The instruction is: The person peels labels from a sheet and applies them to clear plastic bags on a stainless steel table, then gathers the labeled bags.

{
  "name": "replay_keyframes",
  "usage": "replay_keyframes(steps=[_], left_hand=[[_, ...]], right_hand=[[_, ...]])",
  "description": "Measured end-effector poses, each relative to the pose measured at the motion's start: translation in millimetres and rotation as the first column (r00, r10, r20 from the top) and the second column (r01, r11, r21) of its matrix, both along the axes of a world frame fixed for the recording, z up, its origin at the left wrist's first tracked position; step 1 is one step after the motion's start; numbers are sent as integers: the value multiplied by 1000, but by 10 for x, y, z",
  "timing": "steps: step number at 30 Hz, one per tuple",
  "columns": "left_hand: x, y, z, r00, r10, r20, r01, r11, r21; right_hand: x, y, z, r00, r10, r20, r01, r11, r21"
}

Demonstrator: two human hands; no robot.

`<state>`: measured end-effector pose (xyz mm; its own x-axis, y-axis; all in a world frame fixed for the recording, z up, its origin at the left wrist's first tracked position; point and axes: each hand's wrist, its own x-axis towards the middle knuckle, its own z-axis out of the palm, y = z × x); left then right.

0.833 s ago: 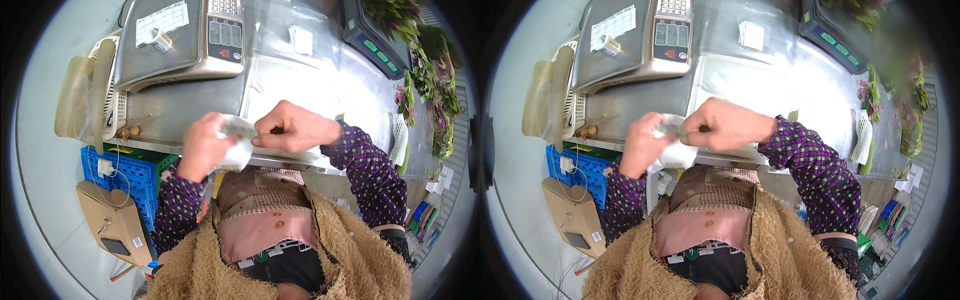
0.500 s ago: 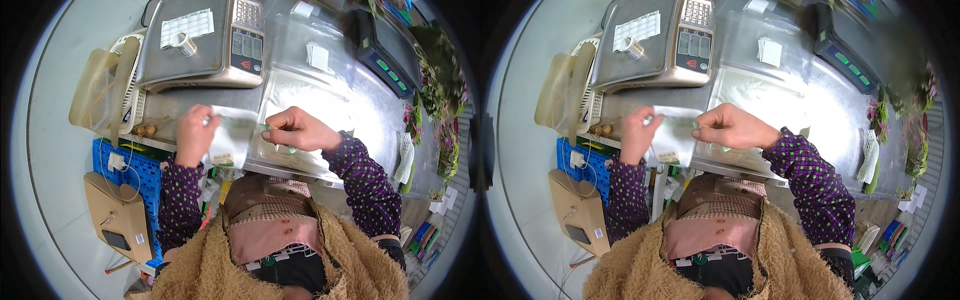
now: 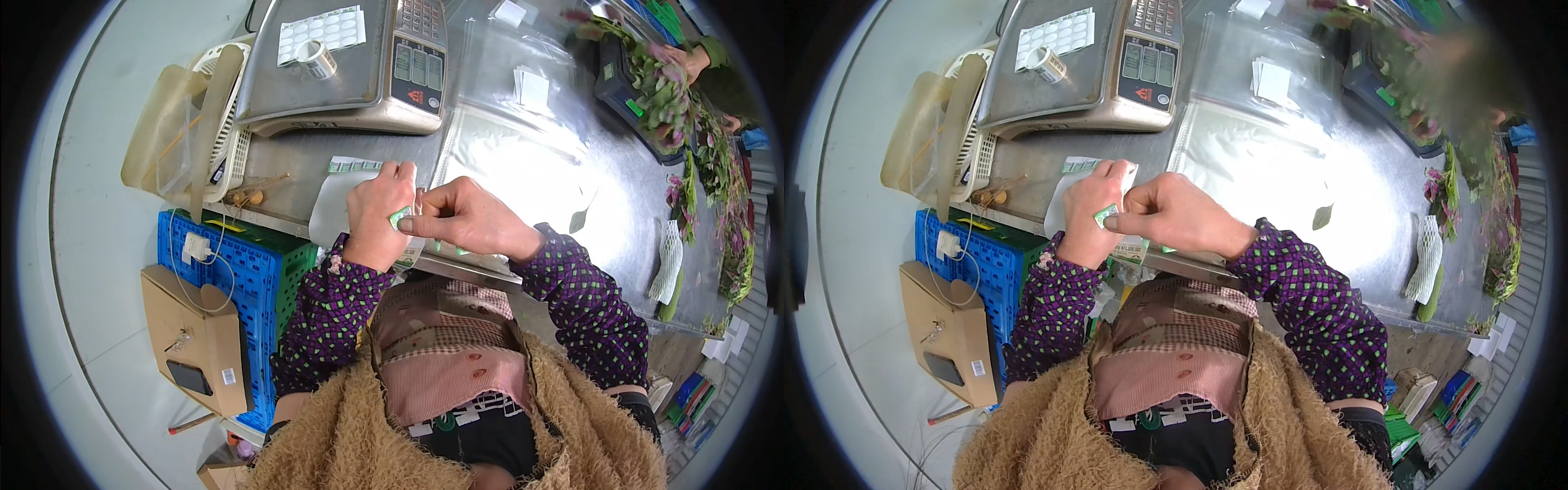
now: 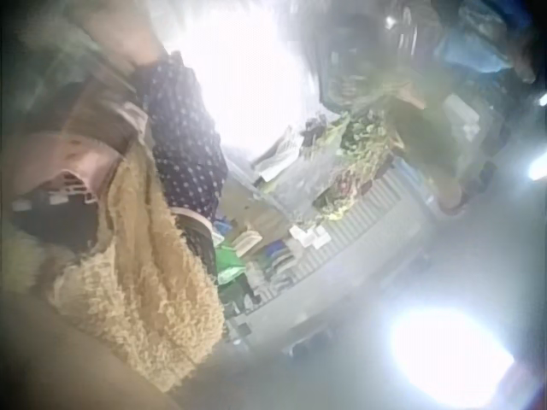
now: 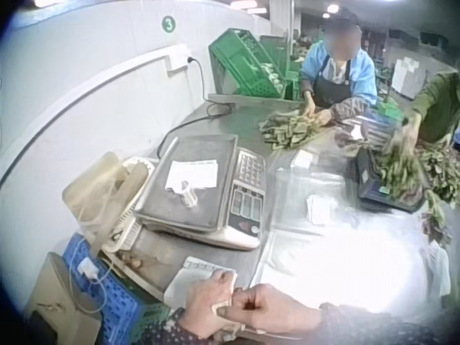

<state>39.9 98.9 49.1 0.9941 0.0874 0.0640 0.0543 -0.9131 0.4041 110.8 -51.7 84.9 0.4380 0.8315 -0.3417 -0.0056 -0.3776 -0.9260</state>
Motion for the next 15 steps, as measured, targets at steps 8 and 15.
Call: replay_keyframes(steps=[8,15], left_hand=[[108,180,195,999,32,-9,-28,667,-745],[207,105,721,999,-36,-27,-7,475,-880]], right_hand=[[-426,-395,928,755,486,-440,-46,709,704],[-133,-715,285,980,69,188,-53,995,-88]])
